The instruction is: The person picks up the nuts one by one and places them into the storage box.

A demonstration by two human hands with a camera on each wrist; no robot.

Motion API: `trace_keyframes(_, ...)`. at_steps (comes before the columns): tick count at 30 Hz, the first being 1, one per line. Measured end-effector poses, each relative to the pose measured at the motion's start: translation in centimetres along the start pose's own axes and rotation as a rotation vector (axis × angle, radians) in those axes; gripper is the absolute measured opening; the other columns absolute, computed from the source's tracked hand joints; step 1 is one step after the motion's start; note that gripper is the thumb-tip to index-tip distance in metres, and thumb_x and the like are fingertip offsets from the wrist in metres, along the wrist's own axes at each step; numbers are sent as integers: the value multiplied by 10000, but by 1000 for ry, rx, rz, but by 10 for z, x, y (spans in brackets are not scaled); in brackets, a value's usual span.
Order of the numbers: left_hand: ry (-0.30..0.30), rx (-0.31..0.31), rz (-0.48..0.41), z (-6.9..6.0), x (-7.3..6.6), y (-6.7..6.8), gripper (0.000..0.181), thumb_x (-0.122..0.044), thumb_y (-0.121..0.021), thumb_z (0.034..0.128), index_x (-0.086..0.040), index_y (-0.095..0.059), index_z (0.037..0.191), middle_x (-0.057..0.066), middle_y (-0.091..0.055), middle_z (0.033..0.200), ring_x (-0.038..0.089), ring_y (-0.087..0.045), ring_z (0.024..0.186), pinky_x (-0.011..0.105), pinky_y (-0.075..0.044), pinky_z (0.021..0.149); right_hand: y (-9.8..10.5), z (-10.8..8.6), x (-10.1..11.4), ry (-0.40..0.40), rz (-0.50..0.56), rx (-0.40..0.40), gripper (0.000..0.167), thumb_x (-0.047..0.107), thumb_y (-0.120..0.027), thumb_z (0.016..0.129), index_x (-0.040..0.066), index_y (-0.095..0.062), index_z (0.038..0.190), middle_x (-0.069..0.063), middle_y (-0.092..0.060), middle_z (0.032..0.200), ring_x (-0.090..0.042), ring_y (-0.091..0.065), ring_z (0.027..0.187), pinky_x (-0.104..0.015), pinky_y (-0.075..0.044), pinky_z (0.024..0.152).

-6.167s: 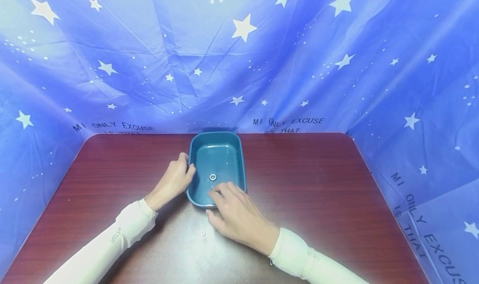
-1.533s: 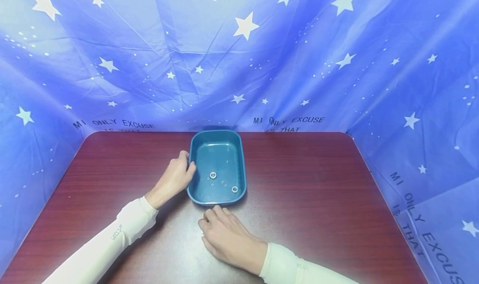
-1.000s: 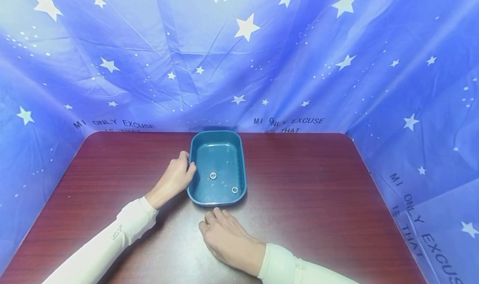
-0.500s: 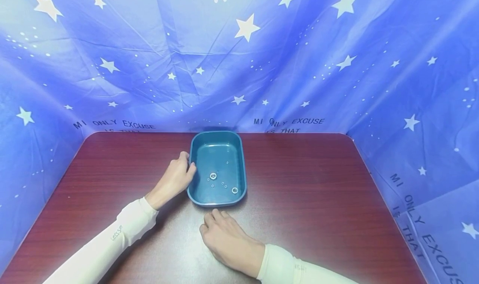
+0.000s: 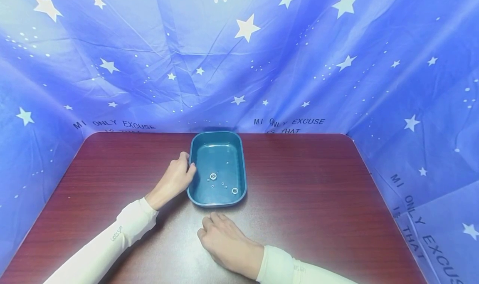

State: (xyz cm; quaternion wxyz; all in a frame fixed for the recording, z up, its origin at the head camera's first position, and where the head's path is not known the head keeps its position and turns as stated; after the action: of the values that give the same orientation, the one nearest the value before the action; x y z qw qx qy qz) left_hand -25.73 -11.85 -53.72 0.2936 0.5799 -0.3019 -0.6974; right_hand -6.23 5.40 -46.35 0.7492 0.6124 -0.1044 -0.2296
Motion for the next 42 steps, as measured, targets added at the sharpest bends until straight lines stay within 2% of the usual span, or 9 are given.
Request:
trace_keyframes(11,0,-2,5,0,2,-1,203,-272,-546,1075,-76,-515,1120,94,-641,757,282,-707,729,490,-603,661,1,0,2,16,-2,15,174,115,-812,852,182,-653,830,28,-534,823,-178,-530,753,-305,-435,658)
trace_keyframes(16,-2,-5,6,0,0,0,205,-270,-543,1074,-73,-517,1126,100,-642,765,297,-711,744,506,-606,675,1,-1,4,33,2,31,169,128,-808,866,181,-652,831,33,-527,806,-176,-536,762,-306,-435,671)
trace_keyframes(35,6,-3,-7,-1,-1,2,210,-273,-552,1073,-72,-523,1123,65,-622,733,251,-683,696,444,-584,612,5,-4,8,61,1,47,164,158,-812,870,187,-655,832,37,-536,802,-166,-529,747,-296,-427,659)
trace_keyframes(42,12,-1,0,-1,0,1,220,-282,-559,1074,-72,-523,1130,73,-622,737,268,-684,708,470,-586,632,5,-4,9,67,15,59,168,161,-815,877,186,-653,840,37,-532,798,-158,-529,757,-298,-434,678)
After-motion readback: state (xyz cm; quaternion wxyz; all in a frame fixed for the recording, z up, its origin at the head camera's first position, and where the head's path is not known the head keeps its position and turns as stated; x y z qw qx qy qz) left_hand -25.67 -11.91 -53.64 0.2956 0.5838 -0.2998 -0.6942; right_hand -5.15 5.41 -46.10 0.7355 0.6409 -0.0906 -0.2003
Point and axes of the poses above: each hand's wrist, its own z-axis towards the middle knuckle, its own y-axis out of the back of the hand, x = y × z, the point moved 6 cm from there along z, towards the middle knuckle
